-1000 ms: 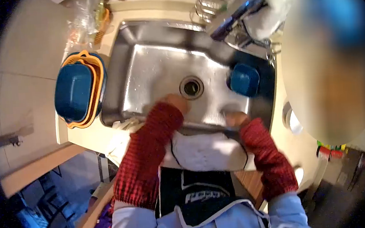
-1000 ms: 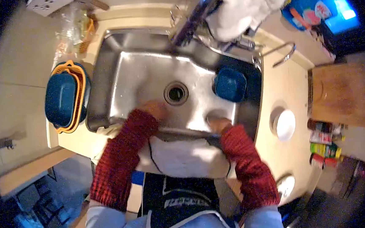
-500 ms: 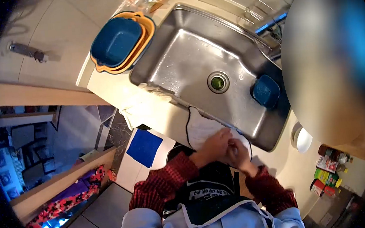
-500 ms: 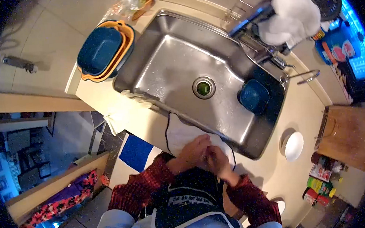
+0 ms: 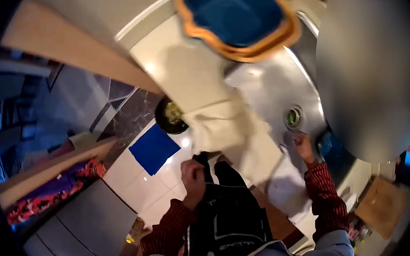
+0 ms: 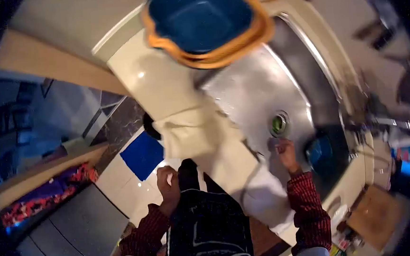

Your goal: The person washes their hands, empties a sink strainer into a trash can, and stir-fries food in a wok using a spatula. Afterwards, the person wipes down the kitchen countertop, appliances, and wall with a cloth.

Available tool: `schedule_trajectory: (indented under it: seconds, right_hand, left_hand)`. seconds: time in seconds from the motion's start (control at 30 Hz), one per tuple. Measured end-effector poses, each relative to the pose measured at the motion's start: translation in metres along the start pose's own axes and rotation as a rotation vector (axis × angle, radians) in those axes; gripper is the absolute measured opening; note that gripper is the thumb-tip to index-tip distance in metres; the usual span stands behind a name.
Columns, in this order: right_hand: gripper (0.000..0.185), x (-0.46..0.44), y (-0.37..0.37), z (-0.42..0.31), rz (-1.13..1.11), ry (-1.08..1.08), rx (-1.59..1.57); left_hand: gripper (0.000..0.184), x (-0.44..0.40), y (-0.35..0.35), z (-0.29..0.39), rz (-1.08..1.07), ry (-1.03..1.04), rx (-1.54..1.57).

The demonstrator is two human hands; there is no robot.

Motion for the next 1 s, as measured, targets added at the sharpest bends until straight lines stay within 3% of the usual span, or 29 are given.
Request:
schedule_trajectory:
  seconds: [0.03,0.1,0.17,0.23,0.3,0.37,0.43,0.5,0.53,0.57,0.63,0.67,0.73,0.87,0.93,0.97,1.0]
  right_hand:
    - [0.021,-0.017,0.01,-0.008,-0.035,-0.025,0.0]
    - [0.01,-0.044,0.011,-0.03,0.03,-0.021,0.539]
    - [0.019,-0.048,0.01,-0.026,-0.049,-0.043,0.697]
    - [0.02,-0.053,0.004,-0.017,-0.078,0.036,0.606]
    - [0.021,-0.053,-0.001,-0.01,-0.077,0.115,0.488]
    - [0.022,-0.055,-0.005,-0.01,-0.07,0.188,0.381]
    - [0.022,-0.055,-0.008,-0.005,-0.061,0.271,0.237]
    - [0.023,-0.048,-0.014,-0.001,-0.052,0.339,0.116]
    - [0.024,-0.05,-0.014,0.0,-0.049,0.365,0.066]
    - [0.024,-0.052,-0.015,0.002,-0.045,0.382,0.019]
    - [0.025,-0.054,-0.014,0.003,-0.033,0.409,-0.071]
    - [0.025,-0.059,-0.014,0.005,-0.025,0.411,-0.102]
    - [0.026,-0.056,-0.016,0.008,-0.003,0.412,-0.186]
    - [0.028,-0.054,-0.012,0.01,0.055,0.369,-0.414]
    - [0.034,-0.055,-0.017,0.039,0.233,0.429,-0.22]
    - [0.03,-0.062,-0.015,-0.032,0.192,0.357,0.081]
    - [0.028,-0.062,-0.018,-0.024,0.236,0.314,0.079]
  left_hand:
    - [0.012,-0.004,-0.006,-0.04,0.067,-0.138,0.002]
    - [0.012,0.003,-0.008,-0.142,0.145,-0.423,-0.006]
    - [0.016,0.011,-0.001,-0.237,0.267,-0.842,0.345]
    - [0.025,0.02,0.012,-0.342,0.216,-1.411,0.322]
    - [0.041,0.038,0.025,-0.412,-0.588,-0.27,-0.788]
    - [0.052,0.021,0.04,-0.434,-0.639,-0.528,-0.794]
    - [0.06,0.018,0.055,-0.474,-0.555,-0.688,-0.71]
    - [0.049,0.0,0.051,-0.464,-0.497,-0.734,-0.554]
    - [0.037,0.02,0.068,-0.524,0.094,-0.89,0.271]
    - [0.029,0.052,0.08,-0.574,0.105,-1.112,0.403]
    - [0.029,0.01,0.055,-0.489,0.473,-1.425,0.789]
    - [0.029,0.004,0.056,-0.471,0.469,-1.421,0.788]
    - [0.014,-0.009,0.048,-0.445,0.622,-1.188,0.816]
    - [0.016,0.004,0.006,-0.396,0.547,-1.066,0.823]
    - [0.016,0.019,-0.026,-0.336,0.528,-1.113,0.885]
    - [0.017,0.038,-0.05,-0.316,0.414,-1.059,0.86]
    - [0.022,0.054,-0.074,-0.293,0.257,-0.947,0.822]
Point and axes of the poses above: each hand's wrist, its own x-axis away from the middle knuckle, its own y-axis out of the palm, z = x × y, the point moved 2 cm from there along -x, towards the middle knuckle, and after that the axes turned 1 degree about y, right-handed, at the moved point
